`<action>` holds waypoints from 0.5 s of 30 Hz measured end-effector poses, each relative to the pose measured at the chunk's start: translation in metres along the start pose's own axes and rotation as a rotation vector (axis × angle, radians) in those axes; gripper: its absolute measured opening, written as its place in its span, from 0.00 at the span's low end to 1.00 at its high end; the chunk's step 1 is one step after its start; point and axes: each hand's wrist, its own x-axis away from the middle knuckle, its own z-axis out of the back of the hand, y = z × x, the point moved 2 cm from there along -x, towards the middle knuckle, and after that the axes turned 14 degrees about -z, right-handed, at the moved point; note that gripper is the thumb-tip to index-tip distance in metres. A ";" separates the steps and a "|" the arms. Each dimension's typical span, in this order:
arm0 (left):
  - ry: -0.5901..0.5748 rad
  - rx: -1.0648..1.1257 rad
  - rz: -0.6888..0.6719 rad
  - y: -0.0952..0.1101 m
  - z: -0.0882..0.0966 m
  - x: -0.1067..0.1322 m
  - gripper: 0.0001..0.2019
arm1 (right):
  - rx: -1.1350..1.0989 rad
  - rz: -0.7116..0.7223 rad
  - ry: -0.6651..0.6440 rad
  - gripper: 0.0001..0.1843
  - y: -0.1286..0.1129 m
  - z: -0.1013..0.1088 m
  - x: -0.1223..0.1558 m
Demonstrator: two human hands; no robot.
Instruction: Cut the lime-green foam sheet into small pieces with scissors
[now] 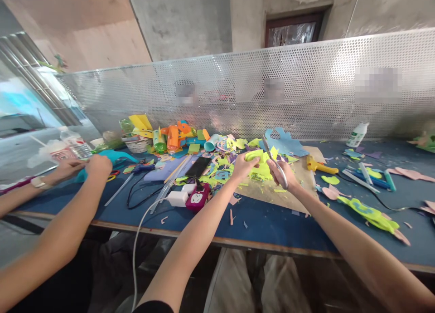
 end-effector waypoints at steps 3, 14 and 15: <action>0.056 0.105 0.091 -0.007 -0.001 -0.001 0.17 | -0.037 -0.017 0.099 0.28 0.005 0.005 -0.006; 0.126 -0.072 -0.004 -0.006 0.005 -0.002 0.18 | -0.172 0.077 0.070 0.21 0.016 -0.001 -0.015; 0.131 -0.066 -0.019 -0.005 0.005 -0.001 0.17 | -0.150 0.078 0.053 0.21 0.015 -0.001 -0.014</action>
